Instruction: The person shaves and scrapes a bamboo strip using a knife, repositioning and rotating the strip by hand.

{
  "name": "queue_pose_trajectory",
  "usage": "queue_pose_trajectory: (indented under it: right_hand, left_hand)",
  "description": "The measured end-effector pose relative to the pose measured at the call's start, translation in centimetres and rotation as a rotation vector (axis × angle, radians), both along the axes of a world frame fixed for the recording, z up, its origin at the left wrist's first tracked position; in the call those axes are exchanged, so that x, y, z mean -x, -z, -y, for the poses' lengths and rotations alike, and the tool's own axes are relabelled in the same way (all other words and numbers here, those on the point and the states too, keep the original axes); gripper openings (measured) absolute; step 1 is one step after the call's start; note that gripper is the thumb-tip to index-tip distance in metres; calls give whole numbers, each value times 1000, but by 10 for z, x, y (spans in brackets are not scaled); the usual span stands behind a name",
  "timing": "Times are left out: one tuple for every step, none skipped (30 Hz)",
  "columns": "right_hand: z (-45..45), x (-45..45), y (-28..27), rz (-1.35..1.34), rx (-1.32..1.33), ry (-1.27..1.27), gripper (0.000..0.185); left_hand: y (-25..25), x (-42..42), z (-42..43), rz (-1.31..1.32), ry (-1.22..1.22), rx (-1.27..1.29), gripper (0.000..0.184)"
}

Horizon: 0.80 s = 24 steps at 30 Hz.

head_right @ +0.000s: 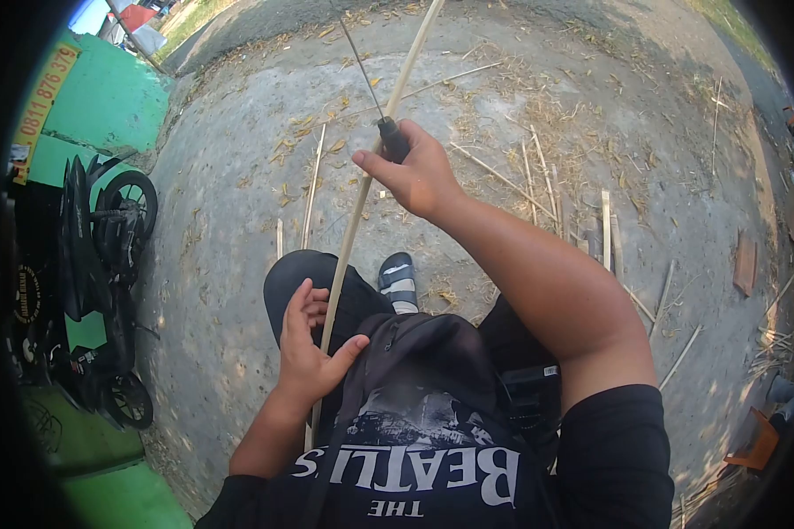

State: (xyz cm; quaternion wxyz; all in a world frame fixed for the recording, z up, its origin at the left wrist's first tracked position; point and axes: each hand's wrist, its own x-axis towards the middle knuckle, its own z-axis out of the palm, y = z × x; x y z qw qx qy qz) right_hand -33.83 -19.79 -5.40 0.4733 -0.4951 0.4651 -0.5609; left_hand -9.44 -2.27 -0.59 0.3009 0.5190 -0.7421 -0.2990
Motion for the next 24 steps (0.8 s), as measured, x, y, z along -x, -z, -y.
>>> queue_pose_trajectory:
  right_hand:
    - [-2,1,-3,26,8,-3,42]
    - [-2,3,-6,50,18,-6,42]
    - [-1,5,-4,30,17,-6,39]
    - [1,7,-1,9,17,-6,37]
    - [3,10,1,-11,17,-7,35]
    - [3,13,-1,-117,21,17,34]
    - [4,17,-3,-224,27,39,32]
    - [5,20,-6,-329,33,63,31]
    - [3,24,-10,-485,84,-12,30]
    - [0,28,-17,-641,136,-89,29]
    - [-4,30,-24,-797,189,-167,29]
    - [-8,27,-33,-926,176,-255,24]
    - [-8,23,-29,-962,159,-362,23]
    - [-12,20,-32,-1017,88,-437,23]
    - [-16,16,-38,-1069,11,-513,23]
    - [-16,14,-37,-1070,12,-502,23]
    - [-16,13,-35,-1072,13,-493,22]
    - [-16,11,-32,-1073,15,-484,21]
    - [-13,11,-30,-1091,0,-495,21]
    - [-7,12,-27,-1109,-18,-507,20]
    - [-5,13,-26,-1129,-35,-515,19]
    - [-5,11,-25,-1119,-51,-524,18]
    - [-9,10,-24,-1118,-52,-526,18]
    - [-15,7,-30,-1116,-51,-527,19]
  left_hand:
    - [6,7,6,-105,26,-46,85]
    - [5,13,11,-95,27,-151,74]
    - [0,14,19,-46,55,-274,67]
    - [-6,11,29,4,83,-396,60]
    - [-9,8,36,55,111,-518,53]
    - [-1,7,42,-61,100,-523,34]
    - [1,2,46,-145,40,-623,32]
    - [1,-2,54,-229,-20,-722,29]
    - [-2,-1,63,-312,-80,-820,27]
    - [-7,1,70,-381,-120,-871,23]
    - [-7,0,75,-383,-98,-881,21]
    - [-7,-1,80,-387,-75,-890,21]
    - [-5,-2,83,-391,-51,-899,20]
    - [-1,-2,83,-349,-61,-812,20]
    - [7,1,80,-306,-71,-729,20]
    - [13,3,77,-263,-79,-647,21]
    - [18,5,76,-235,-82,-595,22]
    - [22,6,74,-208,-87,-543,22]
    - [24,6,72,-181,-93,-491,23]
    - [24,7,70,-159,-106,-495,24]
    - [21,9,71,-138,-116,-498,24]
    - [18,11,72,-115,-123,-498,25]
    - [17,12,72,-138,-128,-518,26]
    - [15,12,72,-161,-134,-538,26]
